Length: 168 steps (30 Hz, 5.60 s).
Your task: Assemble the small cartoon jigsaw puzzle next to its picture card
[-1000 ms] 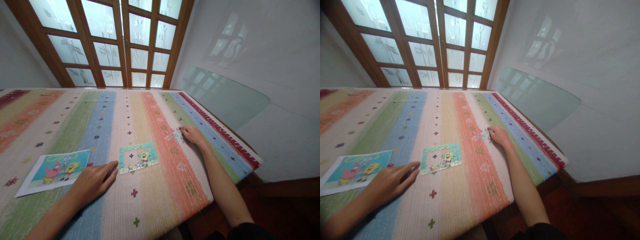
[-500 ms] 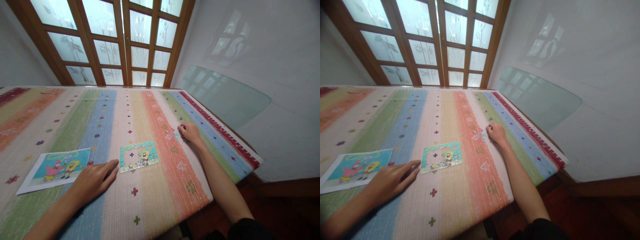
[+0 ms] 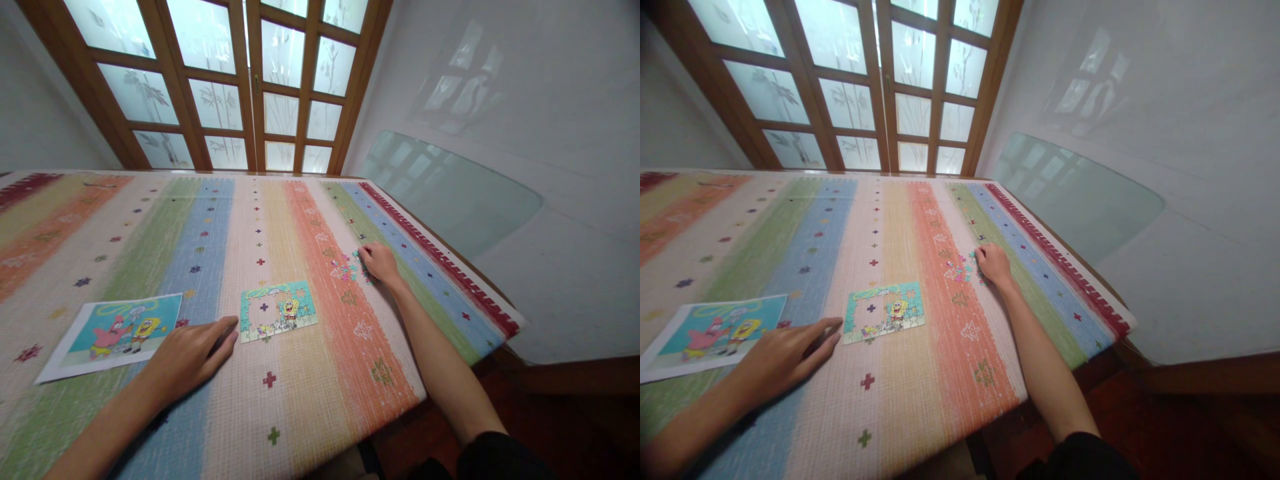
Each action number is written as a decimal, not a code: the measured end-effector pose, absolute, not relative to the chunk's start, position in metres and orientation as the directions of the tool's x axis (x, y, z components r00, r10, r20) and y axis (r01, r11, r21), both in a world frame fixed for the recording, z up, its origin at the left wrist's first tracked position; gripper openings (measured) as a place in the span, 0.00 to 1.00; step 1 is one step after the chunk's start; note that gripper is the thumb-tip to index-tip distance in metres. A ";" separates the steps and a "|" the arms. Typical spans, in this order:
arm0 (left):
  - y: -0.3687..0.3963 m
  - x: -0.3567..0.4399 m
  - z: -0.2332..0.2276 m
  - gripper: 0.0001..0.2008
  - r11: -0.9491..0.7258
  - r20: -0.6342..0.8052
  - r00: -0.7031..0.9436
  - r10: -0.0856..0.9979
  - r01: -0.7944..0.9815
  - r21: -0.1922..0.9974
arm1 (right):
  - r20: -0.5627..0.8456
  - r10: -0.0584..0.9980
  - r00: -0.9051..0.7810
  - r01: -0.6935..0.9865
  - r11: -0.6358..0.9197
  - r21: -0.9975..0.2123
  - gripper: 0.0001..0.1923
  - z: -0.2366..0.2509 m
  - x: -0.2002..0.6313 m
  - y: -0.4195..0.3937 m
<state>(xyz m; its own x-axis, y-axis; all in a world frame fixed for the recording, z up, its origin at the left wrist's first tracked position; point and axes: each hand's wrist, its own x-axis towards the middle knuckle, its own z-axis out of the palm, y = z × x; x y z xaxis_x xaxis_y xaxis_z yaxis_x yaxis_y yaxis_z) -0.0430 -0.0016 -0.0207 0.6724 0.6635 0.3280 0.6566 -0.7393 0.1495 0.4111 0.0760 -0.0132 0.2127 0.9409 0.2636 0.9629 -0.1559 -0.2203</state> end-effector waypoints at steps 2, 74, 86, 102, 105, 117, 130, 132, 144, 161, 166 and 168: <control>-0.001 -0.044 -0.022 0.20 -0.739 0.322 0.673 0.665 0.657 0.152 | 0.260 0.941 0.216 0.960 -0.156 -0.231 0.17 -0.012 0.410 0.075; -0.004 -0.041 -0.019 0.19 -0.696 0.199 0.667 0.718 0.695 0.180 | 0.190 0.909 -0.371 0.762 0.415 -0.498 0.06 -0.003 0.259 0.029; -0.004 -0.038 -0.015 0.20 -0.716 0.216 0.687 0.694 0.689 0.113 | 0.220 0.827 -0.517 0.765 0.562 -0.314 0.11 -0.006 0.269 0.024; -0.004 -0.041 -0.017 0.20 -0.724 0.224 0.692 0.686 0.681 0.112 | 0.232 0.788 -0.570 0.653 0.606 -0.455 0.16 -0.007 0.274 0.025; -0.004 -0.040 -0.015 0.20 -0.713 0.207 0.686 0.698 0.691 0.115 | 0.284 0.793 -0.539 0.629 0.603 -0.491 0.17 -0.001 0.281 0.030; -0.003 -0.040 -0.018 0.20 -0.719 0.222 0.688 0.691 0.686 0.112 | 0.509 0.831 -0.224 0.734 0.488 -0.473 0.13 0.031 0.363 0.052; -0.004 -0.041 -0.016 0.21 -0.700 0.196 0.674 0.713 0.700 0.138 | 0.505 0.863 -0.016 0.856 0.273 -0.439 0.13 0.009 0.426 0.052; -0.004 -0.042 -0.016 0.22 -0.700 0.191 0.674 0.713 0.702 0.135 | 0.443 0.896 -0.041 0.873 0.248 -0.421 0.12 0.010 0.430 0.050; -0.006 -0.044 -0.018 0.25 -0.698 0.186 0.673 0.716 0.700 0.153 | 0.162 0.964 -0.209 0.912 0.252 -0.324 0.12 0.007 0.424 0.049; -0.007 -0.040 -0.013 0.21 -0.698 0.186 0.672 0.717 0.689 0.195 | 0.202 0.958 -0.202 0.859 0.273 -0.434 0.07 0.000 0.428 0.051; -0.007 -0.040 -0.013 0.20 -0.684 0.173 0.662 0.729 0.697 0.215 | 0.174 0.977 -0.120 0.858 0.190 -0.477 0.06 0.006 0.417 0.049; -0.007 -0.040 -0.013 0.20 -0.686 0.167 0.665 0.728 0.696 0.213 | 0.190 0.975 -0.117 0.824 0.202 -0.529 0.09 0.009 0.410 0.048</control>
